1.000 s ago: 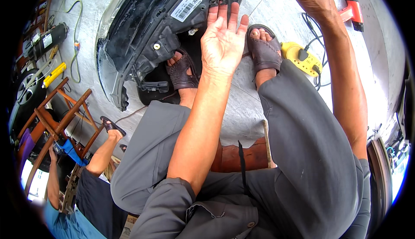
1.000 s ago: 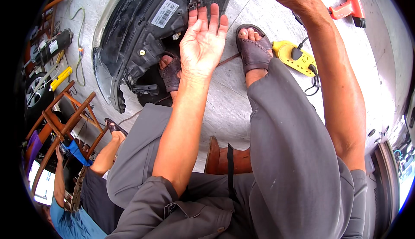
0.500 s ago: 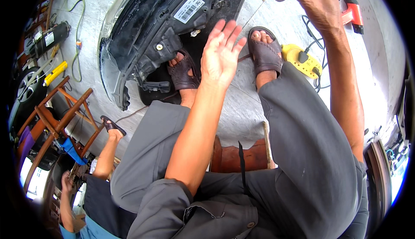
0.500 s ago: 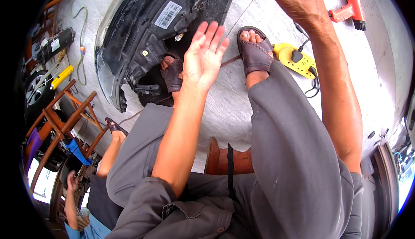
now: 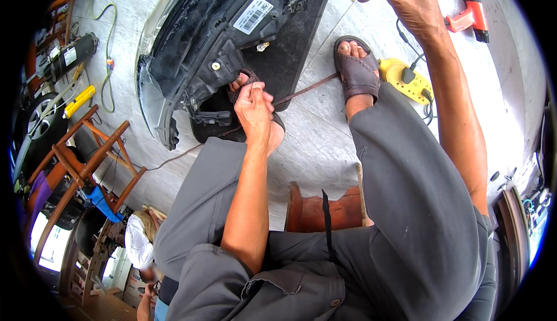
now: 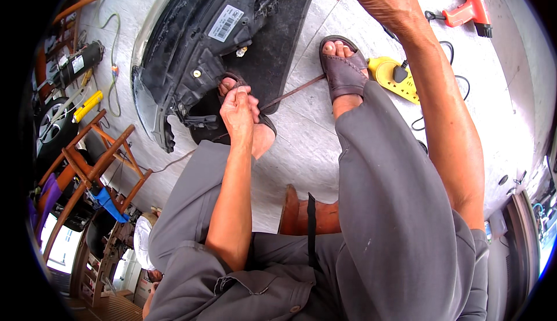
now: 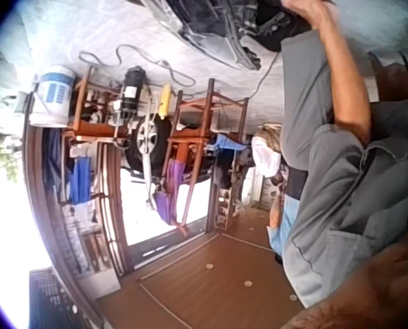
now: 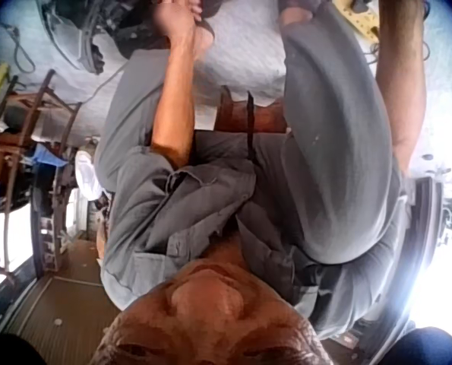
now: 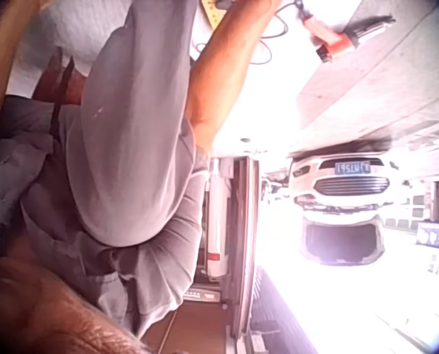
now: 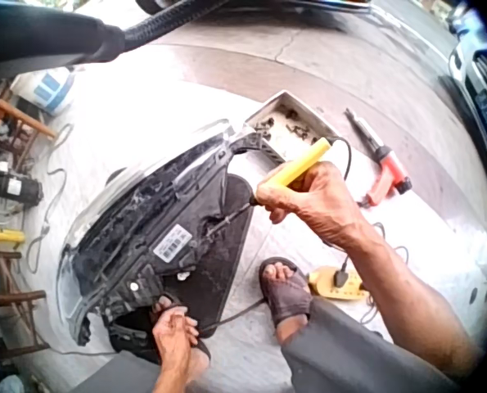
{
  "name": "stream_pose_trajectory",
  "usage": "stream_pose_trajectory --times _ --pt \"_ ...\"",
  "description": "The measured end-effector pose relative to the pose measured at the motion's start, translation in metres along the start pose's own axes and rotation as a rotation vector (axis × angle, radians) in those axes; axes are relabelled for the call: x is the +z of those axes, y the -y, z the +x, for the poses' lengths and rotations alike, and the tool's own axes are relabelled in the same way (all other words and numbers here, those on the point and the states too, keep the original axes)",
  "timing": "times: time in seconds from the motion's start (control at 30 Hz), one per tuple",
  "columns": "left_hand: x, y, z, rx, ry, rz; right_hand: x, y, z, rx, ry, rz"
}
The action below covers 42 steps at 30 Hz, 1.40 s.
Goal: The person uses a soldering iron to apply heat to a specific area on the back of a car headlight assembly. They hold the assembly steady with one hand while carefully maneuvering the soldering iron with the other, focusing on a small section near a barcode label.
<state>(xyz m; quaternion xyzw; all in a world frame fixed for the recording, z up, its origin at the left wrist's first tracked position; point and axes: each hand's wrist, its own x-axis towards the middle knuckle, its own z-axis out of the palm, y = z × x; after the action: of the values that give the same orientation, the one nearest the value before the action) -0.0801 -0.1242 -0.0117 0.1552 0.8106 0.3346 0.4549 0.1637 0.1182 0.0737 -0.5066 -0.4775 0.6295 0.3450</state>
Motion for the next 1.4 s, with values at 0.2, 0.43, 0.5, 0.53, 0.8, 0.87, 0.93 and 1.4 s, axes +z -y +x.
stream_pose_trajectory --times 0.2,0.43,0.5,0.53,0.8,0.87,0.93,1.4 --pt "-0.014 -0.003 -0.008 0.257 -0.114 0.488 -0.001 0.0 -0.001 -0.02 -0.005 0.029" --pt "-0.016 -0.01 -0.008 0.243 -0.063 0.596 -0.006 -0.003 -0.005 -0.018 -0.018 0.111" --pt "-0.018 -0.002 -0.006 0.248 -0.048 0.527 -0.005 -0.003 -0.005 -0.007 -0.006 0.075" --pt "-0.018 -0.001 -0.006 0.239 -0.039 0.488 -0.004 -0.002 -0.006 0.005 -0.003 0.035" --pt "-0.015 0.006 -0.006 0.271 -0.052 0.366 -0.001 0.003 -0.005 -0.036 0.009 -0.034" --pt "-0.017 0.008 -0.005 0.277 -0.042 0.364 -0.002 0.001 -0.006 -0.05 0.005 0.012" --pt "-0.016 0.007 -0.005 0.286 -0.042 0.355 -0.003 0.0 -0.007 -0.047 0.001 0.031" --pt "-0.014 0.01 -0.005 0.279 -0.035 0.286 0.007 0.014 -0.01 0.021 -0.013 -0.136"
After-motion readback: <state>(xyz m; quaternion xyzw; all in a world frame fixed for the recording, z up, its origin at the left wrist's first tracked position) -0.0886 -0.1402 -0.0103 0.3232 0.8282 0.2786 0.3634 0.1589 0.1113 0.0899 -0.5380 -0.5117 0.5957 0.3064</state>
